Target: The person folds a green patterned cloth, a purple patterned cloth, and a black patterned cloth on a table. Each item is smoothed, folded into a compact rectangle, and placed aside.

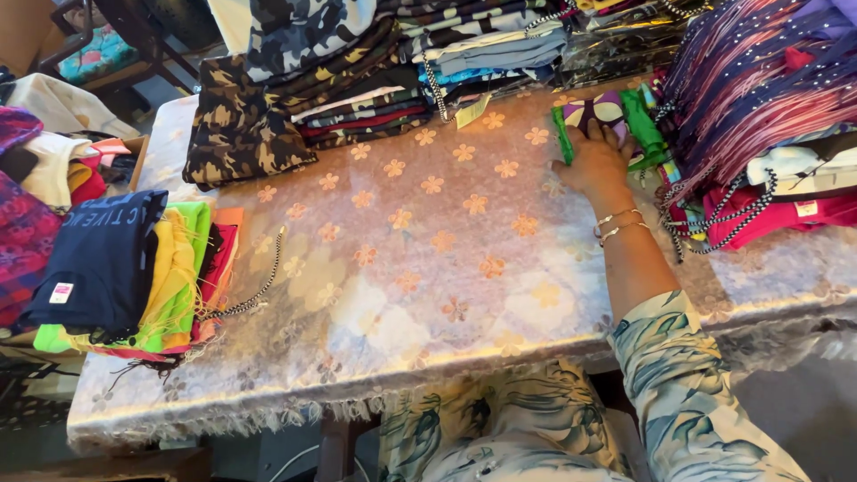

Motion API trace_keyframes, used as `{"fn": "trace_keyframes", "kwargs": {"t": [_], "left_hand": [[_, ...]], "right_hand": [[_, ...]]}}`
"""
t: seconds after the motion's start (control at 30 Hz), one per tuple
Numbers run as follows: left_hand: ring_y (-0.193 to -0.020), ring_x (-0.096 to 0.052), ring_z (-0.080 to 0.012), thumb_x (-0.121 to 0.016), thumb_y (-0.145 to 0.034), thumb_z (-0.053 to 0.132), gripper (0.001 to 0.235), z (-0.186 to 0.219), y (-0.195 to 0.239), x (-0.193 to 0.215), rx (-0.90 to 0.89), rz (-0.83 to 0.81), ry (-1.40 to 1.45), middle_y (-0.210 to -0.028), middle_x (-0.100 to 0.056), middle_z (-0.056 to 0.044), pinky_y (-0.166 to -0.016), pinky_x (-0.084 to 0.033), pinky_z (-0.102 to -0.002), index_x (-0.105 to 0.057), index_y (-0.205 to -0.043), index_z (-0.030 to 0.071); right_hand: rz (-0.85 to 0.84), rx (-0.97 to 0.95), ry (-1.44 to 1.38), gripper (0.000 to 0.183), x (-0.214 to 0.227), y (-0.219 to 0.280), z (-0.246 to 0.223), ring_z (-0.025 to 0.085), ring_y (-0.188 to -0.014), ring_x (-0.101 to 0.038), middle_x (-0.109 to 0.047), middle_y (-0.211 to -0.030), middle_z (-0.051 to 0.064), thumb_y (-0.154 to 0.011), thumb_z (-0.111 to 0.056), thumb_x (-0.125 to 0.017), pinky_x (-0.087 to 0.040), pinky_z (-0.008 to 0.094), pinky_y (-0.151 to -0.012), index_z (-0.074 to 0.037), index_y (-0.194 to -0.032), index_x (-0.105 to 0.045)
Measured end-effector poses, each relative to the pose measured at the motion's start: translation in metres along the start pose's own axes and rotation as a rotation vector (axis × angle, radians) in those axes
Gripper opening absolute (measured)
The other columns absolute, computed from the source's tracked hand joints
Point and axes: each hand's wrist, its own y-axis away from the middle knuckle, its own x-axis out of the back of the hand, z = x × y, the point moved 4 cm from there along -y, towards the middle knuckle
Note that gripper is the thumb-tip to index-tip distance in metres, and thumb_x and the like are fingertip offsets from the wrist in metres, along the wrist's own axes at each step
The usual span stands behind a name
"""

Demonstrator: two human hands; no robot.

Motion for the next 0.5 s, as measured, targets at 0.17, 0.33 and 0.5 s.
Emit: {"fn": "trace_keyframes", "kwargs": {"t": [0.17, 0.33, 0.5], "left_hand": [[-0.133, -0.062, -0.0172, -0.069, -0.106, 0.03, 0.055, -0.072, 0.012, -0.049, 0.043, 0.018, 0.099, -0.15, -0.063, -0.003, -0.123, -0.044, -0.032, -0.049, -0.154, 0.011], [-0.138, -0.056, -0.0209, -0.067, -0.105, 0.035, 0.063, -0.197, 0.018, -0.121, 0.205, -0.121, 0.242, -0.155, -0.055, -0.005, -0.124, -0.042, -0.039, -0.043, -0.158, 0.01], [-0.135, -0.047, -0.0254, -0.05, -0.103, 0.051, 0.07, -0.254, 0.04, -0.241, 0.586, -0.716, -0.192, -0.156, -0.045, -0.008, -0.109, -0.04, -0.045, -0.039, -0.158, 0.008]], "right_hand": [[-0.02, 0.032, 0.022, 0.083, 0.002, 0.001, -0.007, 0.041, -0.146, -0.031, -0.035, -0.162, 0.017, -0.075, -0.054, -0.076, -0.012, 0.069, -0.115, -0.029, -0.15, -0.05], [-0.039, 0.024, 0.022, 0.081, 0.002, 0.001, -0.007, 0.04, -0.147, -0.03, -0.034, -0.163, 0.017, -0.075, -0.055, -0.076, -0.012, 0.069, -0.115, -0.031, -0.148, -0.052], [-0.043, 0.024, 0.004, 0.081, 0.007, 0.001, -0.013, 0.04, -0.147, -0.029, -0.034, -0.162, 0.017, -0.074, -0.054, -0.077, -0.012, 0.069, -0.114, -0.031, -0.148, -0.052]]}}
